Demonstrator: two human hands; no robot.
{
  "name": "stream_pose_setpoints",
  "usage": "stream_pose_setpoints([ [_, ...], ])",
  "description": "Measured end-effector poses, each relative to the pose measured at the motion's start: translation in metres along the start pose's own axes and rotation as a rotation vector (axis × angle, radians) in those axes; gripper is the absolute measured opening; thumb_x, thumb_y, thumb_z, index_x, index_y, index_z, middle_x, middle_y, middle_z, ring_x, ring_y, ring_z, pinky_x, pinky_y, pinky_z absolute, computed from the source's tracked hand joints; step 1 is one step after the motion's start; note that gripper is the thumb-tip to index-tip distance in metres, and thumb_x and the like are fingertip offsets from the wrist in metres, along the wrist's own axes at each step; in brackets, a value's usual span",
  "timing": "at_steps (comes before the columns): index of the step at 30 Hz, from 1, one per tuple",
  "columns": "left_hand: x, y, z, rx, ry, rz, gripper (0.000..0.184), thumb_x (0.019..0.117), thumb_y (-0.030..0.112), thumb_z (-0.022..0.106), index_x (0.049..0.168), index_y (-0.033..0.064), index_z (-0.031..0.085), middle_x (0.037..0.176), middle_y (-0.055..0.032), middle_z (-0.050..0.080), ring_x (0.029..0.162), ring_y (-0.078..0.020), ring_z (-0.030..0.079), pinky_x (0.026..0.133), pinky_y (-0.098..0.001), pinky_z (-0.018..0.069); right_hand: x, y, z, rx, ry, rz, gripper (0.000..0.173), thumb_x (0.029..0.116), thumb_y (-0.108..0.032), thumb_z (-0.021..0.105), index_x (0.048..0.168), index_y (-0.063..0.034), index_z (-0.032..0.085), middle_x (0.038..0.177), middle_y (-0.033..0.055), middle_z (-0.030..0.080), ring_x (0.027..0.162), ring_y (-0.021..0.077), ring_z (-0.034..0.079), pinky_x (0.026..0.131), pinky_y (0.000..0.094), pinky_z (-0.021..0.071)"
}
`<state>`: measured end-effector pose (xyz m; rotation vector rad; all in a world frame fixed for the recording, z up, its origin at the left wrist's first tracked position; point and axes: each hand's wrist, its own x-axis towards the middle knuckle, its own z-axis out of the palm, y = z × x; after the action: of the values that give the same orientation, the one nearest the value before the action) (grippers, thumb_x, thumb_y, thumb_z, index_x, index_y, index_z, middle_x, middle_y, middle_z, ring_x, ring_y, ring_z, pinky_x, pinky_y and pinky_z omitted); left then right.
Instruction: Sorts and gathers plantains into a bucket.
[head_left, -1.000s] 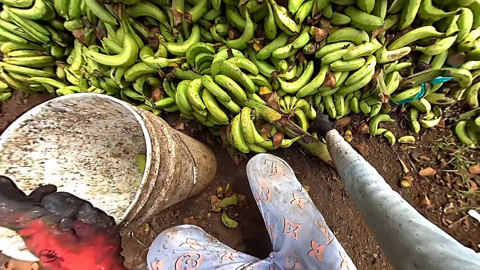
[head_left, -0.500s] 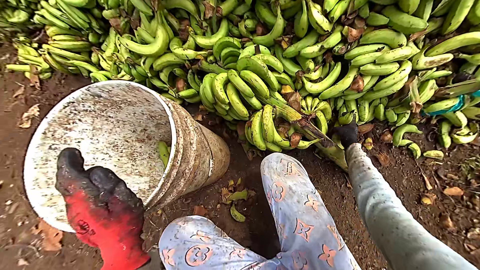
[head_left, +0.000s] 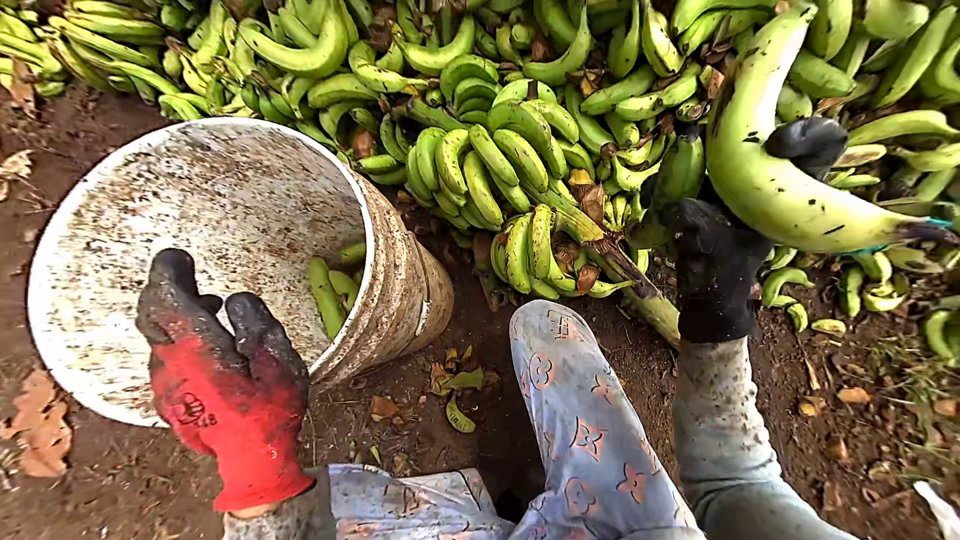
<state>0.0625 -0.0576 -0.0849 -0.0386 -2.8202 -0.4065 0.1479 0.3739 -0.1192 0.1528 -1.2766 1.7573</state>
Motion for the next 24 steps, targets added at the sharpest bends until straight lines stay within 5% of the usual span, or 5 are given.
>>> stream_pose_setpoints([
  [5, -0.015, -0.012, 0.003, -0.38, 0.224, -0.015, 0.061, 0.1056, 0.03, 0.041, 0.157, -0.0031, 0.032, 0.153, -0.0269, 0.045, 0.142, -0.035, 0.046, 0.118, -0.0501, 0.0343, 0.0, 0.013, 0.211, 0.295, -0.104, 0.015, 0.042, 0.0772, 0.005, 0.076, 0.113, 0.0139, 0.056, 0.094, 0.018, 0.07, 0.089, 0.0206, 0.071, 0.08, 0.0352, 0.0622],
  [10, -0.014, -0.019, 0.003, -0.541, 0.356, 0.116, 0.065, 0.1042, 0.032, 0.043, 0.15, -0.0142, 0.035, 0.154, -0.0304, 0.041, 0.146, -0.0311, 0.037, 0.121, -0.0409, 0.0264, -0.028, 0.039, 0.265, -0.497, -0.987, 0.049, 0.06, 0.0745, -0.002, 0.079, 0.133, -0.0048, 0.068, 0.149, 0.0229, 0.053, 0.145, 0.039, 0.042, 0.118, 0.0572, 0.0357],
  [13, -0.001, 0.012, -0.031, -0.252, 0.023, 0.316, 0.074, 0.1004, 0.049, 0.045, 0.162, 0.0106, 0.028, 0.168, -0.0218, 0.023, 0.155, -0.0435, 0.019, 0.122, -0.066, 0.0173, -0.04, 0.062, 0.252, -0.574, -1.002, 0.064, 0.048, 0.0816, 0.0, 0.073, 0.13, -0.0045, 0.069, 0.147, 0.0203, 0.056, 0.143, 0.0353, 0.048, 0.116, 0.0521, 0.0412],
  [17, 0.015, 0.021, -0.027, -0.075, -0.372, 0.5, 0.09, 0.0812, 0.075, 0.065, 0.153, 0.0215, 0.049, 0.16, -0.0118, 0.043, 0.148, -0.0391, 0.038, 0.118, -0.064, 0.0291, -0.014, 0.078, 0.208, -0.275, -0.539, 0.249, 0.042, 0.0911, 0.007, 0.063, 0.133, 0.0088, 0.06, 0.137, 0.0214, 0.062, 0.124, 0.0257, 0.064, 0.102, 0.0368, 0.0563],
  [24, 0.017, 0.053, -0.045, 0.001, -0.711, 0.308, 0.042, 0.1028, 0.043, 0.059, 0.139, 0.0222, 0.065, 0.135, -0.0135, 0.067, 0.114, -0.0395, 0.067, 0.097, -0.063, 0.05, 0.097, 0.111, 0.017, -1.292, -0.181, 0.522, 0.074, 0.0881, -0.03, 0.08, 0.15, -0.004, 0.047, 0.149, 0.0274, 0.05, 0.138, 0.0435, 0.049, 0.112, 0.0629, 0.0403],
])
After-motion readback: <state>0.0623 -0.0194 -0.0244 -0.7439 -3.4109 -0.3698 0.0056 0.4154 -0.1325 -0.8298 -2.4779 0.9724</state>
